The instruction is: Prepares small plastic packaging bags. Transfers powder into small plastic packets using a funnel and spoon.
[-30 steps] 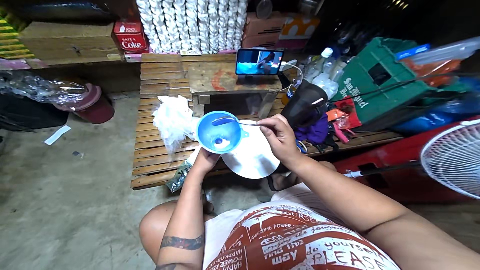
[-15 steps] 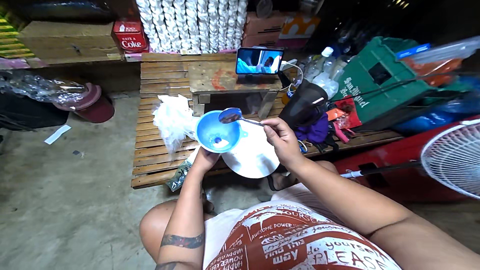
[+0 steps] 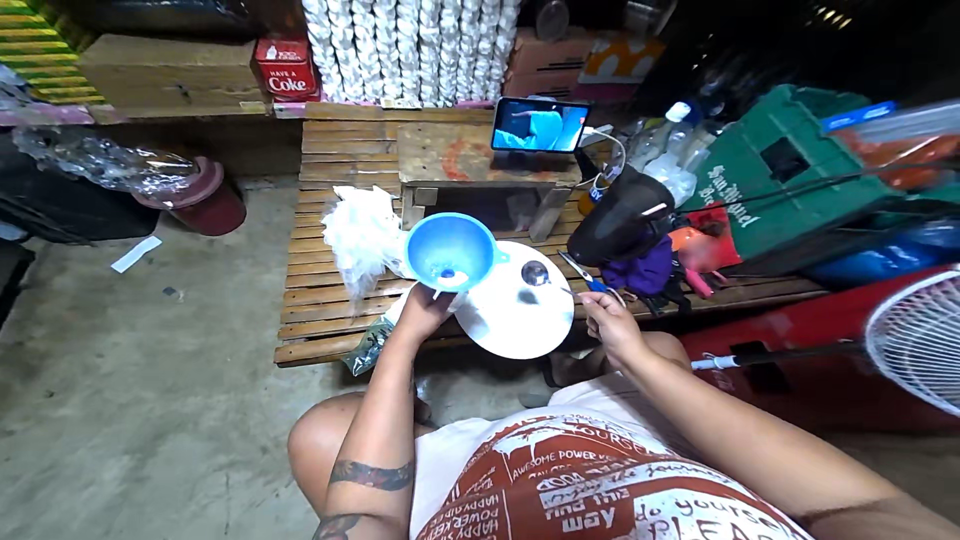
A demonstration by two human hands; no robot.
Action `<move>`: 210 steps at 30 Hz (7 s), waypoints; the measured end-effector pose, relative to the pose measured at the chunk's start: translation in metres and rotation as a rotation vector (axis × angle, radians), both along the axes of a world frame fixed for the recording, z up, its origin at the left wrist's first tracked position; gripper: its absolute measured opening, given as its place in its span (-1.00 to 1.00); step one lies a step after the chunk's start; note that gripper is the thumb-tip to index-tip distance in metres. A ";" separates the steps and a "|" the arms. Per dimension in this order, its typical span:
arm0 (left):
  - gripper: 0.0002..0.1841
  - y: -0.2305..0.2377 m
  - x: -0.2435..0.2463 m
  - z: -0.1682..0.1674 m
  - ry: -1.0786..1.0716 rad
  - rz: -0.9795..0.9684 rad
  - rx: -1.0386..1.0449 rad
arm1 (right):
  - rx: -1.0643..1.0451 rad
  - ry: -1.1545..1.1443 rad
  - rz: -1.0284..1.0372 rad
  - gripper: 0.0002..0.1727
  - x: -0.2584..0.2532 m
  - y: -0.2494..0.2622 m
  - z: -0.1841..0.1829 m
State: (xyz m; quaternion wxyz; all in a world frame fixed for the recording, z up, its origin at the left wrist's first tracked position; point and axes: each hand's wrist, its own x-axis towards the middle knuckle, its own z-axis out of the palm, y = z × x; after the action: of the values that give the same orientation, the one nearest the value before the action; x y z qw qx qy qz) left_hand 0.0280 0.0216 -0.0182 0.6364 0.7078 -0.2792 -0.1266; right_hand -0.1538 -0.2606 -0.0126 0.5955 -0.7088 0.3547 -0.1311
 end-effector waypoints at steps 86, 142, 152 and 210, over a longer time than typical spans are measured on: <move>-0.69 -0.011 -0.001 -0.013 -0.167 0.132 -0.078 | -0.889 0.685 0.388 -0.53 -0.105 -0.117 -0.058; -0.61 -0.025 -0.040 0.007 -0.236 0.052 0.265 | 0.153 -0.073 0.547 -0.53 -0.010 -0.022 0.025; -0.69 -0.017 -0.045 0.015 -0.329 -0.095 0.468 | 0.666 -0.053 0.476 -0.80 0.021 0.019 0.041; -0.55 0.025 0.081 0.057 0.052 0.613 0.098 | 0.900 -0.376 0.100 -0.85 -0.061 -0.090 -0.090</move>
State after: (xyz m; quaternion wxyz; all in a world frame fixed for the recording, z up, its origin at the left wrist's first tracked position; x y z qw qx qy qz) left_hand 0.1092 0.0465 0.0384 0.6169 0.7855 -0.0297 0.0397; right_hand -0.2148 -0.3509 -0.1022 0.9021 -0.3611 0.2281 -0.0619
